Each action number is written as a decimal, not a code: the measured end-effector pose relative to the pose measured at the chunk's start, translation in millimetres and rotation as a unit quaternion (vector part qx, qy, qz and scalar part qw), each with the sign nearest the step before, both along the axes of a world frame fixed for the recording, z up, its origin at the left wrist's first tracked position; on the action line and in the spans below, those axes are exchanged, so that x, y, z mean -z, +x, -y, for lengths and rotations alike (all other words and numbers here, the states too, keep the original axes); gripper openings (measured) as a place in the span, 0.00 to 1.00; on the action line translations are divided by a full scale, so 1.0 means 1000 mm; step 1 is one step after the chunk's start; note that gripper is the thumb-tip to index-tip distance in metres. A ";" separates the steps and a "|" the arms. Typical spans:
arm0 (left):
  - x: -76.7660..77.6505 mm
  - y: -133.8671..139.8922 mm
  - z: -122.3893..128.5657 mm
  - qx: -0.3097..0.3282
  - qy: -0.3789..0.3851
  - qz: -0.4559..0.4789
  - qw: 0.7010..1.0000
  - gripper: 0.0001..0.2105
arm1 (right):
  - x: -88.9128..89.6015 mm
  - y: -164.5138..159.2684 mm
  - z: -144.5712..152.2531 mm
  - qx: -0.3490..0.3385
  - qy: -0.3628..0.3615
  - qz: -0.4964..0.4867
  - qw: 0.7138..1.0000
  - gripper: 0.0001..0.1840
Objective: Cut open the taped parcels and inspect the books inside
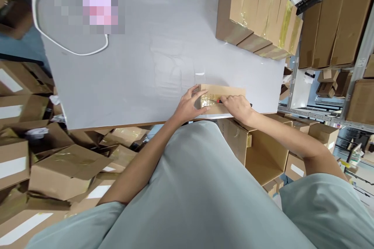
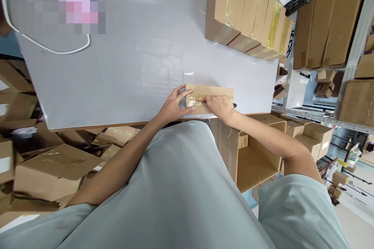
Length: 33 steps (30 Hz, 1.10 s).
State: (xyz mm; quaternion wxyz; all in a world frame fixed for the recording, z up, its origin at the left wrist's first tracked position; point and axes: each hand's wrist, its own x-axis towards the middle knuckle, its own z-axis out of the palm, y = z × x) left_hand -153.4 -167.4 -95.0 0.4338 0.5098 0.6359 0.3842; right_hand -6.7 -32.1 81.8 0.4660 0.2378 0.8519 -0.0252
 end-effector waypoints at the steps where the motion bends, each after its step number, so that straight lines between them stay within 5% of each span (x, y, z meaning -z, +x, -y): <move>1: 0.000 0.001 -0.001 0.000 0.000 0.000 1.000 0.36 | 0.002 0.000 0.000 0.003 0.000 0.000 1.000 0.17; 7: 0.001 0.001 -0.001 0.003 0.001 -0.004 1.000 0.36 | 0.005 0.009 -0.006 0.024 -0.010 0.008 1.000 0.19; 12: 0.002 0.001 0.001 0.001 0.003 0.005 1.000 0.35 | -0.007 0.062 -0.023 0.053 0.043 0.084 0.994 0.21; 20: 0.004 0.002 0.001 -0.005 0.003 0.026 1.000 0.37 | -0.012 0.135 -0.050 0.075 0.074 0.076 0.992 0.24; 27: 0.004 -0.002 0.006 0.000 -0.013 0.043 0.999 0.39 | 0.004 0.178 -0.068 0.066 0.053 0.015 0.996 0.22; 33: 0.004 -0.010 0.011 0.016 -0.015 0.058 0.998 0.42 | 0.024 0.201 -0.052 0.105 0.050 -0.061 0.991 0.24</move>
